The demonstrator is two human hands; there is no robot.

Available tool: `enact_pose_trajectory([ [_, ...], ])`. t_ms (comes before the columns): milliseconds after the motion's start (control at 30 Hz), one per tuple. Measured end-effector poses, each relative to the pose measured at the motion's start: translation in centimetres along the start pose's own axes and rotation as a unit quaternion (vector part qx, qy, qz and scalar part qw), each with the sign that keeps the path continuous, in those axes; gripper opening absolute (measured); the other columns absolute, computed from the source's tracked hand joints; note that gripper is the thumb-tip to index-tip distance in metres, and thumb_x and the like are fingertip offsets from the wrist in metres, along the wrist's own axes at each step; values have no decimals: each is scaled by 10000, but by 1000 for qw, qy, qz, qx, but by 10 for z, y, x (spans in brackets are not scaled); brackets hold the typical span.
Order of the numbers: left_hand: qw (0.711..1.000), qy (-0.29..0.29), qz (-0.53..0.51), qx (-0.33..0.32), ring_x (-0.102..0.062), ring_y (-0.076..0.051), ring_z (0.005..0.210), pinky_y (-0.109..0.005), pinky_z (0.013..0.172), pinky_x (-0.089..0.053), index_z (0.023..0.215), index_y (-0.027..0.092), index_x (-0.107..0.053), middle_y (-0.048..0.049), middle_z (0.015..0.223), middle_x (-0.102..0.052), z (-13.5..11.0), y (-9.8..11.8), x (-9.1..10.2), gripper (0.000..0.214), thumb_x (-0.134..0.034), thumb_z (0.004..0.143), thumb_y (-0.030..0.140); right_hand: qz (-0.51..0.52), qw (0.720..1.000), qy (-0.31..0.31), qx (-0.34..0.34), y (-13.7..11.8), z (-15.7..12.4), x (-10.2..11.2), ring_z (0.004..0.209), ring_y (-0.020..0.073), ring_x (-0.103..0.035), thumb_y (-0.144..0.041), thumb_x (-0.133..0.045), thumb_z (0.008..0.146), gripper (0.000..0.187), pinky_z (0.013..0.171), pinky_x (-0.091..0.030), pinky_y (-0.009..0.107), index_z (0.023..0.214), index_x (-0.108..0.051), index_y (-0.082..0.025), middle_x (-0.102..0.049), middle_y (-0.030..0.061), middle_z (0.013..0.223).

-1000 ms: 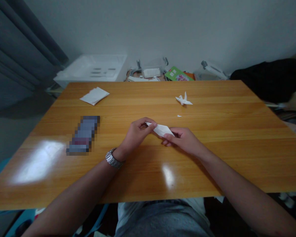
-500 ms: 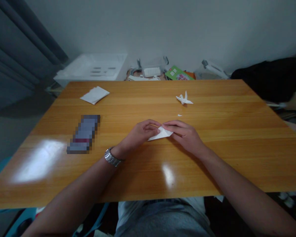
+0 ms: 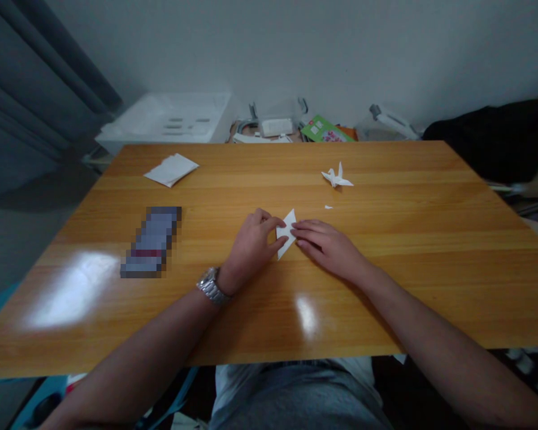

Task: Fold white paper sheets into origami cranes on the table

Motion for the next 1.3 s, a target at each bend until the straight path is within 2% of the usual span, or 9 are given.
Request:
enact_pose_trajectory([
  [233,997,-39,-26,-58,-583,-238,1075,-397,993,-490,1162,190,-689,-80,1140,-610,0,3,-5,293,-736,902,314,-26,999,5,-17,5,1,1,1264,282,-636,-298,-628,990,249,1117,-479,511,1199,-716,-198,-721,101,1302],
  [400,996,-15,-79,-26,-605,-202,969,-358,911,-511,944,166,-659,-63,1006,-619,3,-2,1,152,-645,969,316,-25,1000,-1,-14,6,2,-1,1277,288,-616,-293,-658,972,298,1104,-483,509,1257,-682,-208,-697,106,1336],
  [467,997,-8,-70,-28,-600,-203,971,-361,917,-511,895,169,-651,-64,1014,-611,4,-5,2,129,-676,944,286,-27,1000,-5,-10,5,1,-2,1282,282,-605,-296,-644,981,318,1103,-478,499,1287,-667,-210,-684,111,1349],
  [533,997,-23,-52,-44,-593,-214,1023,-377,961,-501,945,180,-672,-67,1068,-608,3,-5,0,77,-711,912,239,-24,1000,-7,-9,4,1,-2,1276,274,-601,-296,-629,990,312,1098,-477,487,1290,-661,-216,-674,111,1353],
  [667,996,-40,-1,-75,-552,-253,1191,-442,1068,-459,1168,252,-706,-84,1261,-577,-1,-4,-4,240,-696,929,241,-1,1000,-6,-19,2,1,0,1283,271,-594,-288,-645,976,274,1107,-459,485,1243,-651,-229,-680,96,1335],
  [900,995,-34,39,-81,-548,-268,1210,-464,1066,-474,1156,253,-732,-102,1303,-563,-5,-3,-5,228,-689,943,320,41,996,16,-72,7,2,6,1110,259,-677,-278,-650,964,79,975,-531,462,912,-627,-222,-724,92,1225],
  [967,995,-41,44,-86,-547,-273,1214,-475,1070,-472,1177,246,-723,-106,1314,-563,-5,-2,-5,260,-701,932,333,33,998,9,-61,7,2,4,1139,263,-671,-229,-662,949,29,990,-531,473,939,-635,-223,-719,95,1247],
  [1100,990,-68,34,-120,-533,-288,1253,-486,1090,-466,1254,216,-690,-132,1356,-556,-7,5,-7,369,-715,920,372,12,1000,2,-16,7,0,3,1286,275,-605,-213,-656,956,113,1085,-492,521,1065,-677,-234,-692,101,1317],
  [1300,981,-117,8,-153,-573,-262,1216,-439,1091,-481,1310,209,-648,-120,1303,-607,-7,14,-11,378,-685,946,303,4,999,-30,44,3,0,-1,1137,234,-688,-163,-593,984,180,980,-582,442,1071,-740,-219,-721,109,1235],
])
Point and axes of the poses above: each hand's wrist, its own z-axis towards the middle knuckle, its own x-axis out of the back of the hand, y = z × x, the point moved 9 cm from there along z, towards the middle knuckle
